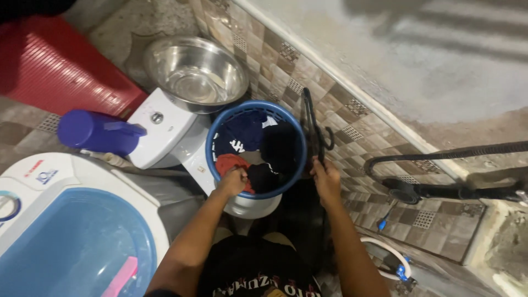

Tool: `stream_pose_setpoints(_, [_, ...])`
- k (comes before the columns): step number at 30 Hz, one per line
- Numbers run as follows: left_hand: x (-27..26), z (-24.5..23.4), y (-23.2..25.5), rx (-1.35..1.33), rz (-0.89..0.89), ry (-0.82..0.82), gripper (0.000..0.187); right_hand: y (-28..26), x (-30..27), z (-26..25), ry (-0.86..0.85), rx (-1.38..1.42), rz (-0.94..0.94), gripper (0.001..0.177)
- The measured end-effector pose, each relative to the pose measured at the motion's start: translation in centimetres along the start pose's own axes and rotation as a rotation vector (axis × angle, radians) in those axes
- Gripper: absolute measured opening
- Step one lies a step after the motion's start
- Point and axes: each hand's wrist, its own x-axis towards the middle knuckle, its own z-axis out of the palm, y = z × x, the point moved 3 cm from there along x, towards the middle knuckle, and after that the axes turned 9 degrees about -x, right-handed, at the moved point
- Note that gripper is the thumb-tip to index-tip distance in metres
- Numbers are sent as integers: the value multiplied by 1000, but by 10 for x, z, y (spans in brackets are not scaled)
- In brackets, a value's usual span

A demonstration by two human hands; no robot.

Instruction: Hanging various pieces of wet laundry onto hangers and a clothesline in a bathroom area.

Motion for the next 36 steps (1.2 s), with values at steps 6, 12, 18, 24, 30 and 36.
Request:
stream_pose_setpoints(6, [57, 59, 29, 9, 17, -23, 30, 8, 4, -16, 6, -118, -101, 27])
stream_pose_setpoints(12, [75, 57, 85, -80, -381, -68, 52, 23, -5, -35, -51, -93, -18, 32])
stream_pose_setpoints(18, [114, 90, 21, -283, -526, 31, 56, 26, -24, -55, -53, -91, 103, 34])
stream_pose_setpoints(24, [153, 106, -36, -859, -295, 253, 31, 42, -24, -64, -25, -62, 124, 33])
stream_pose_setpoints(30, [157, 43, 46, -1454, -251, 34, 19, 21, -24, -49, -61, 14, 212, 34])
stream_pose_setpoints(36, [165, 47, 24, -1184, -258, 231, 21, 5, -15, -24, -114, 82, 166, 36])
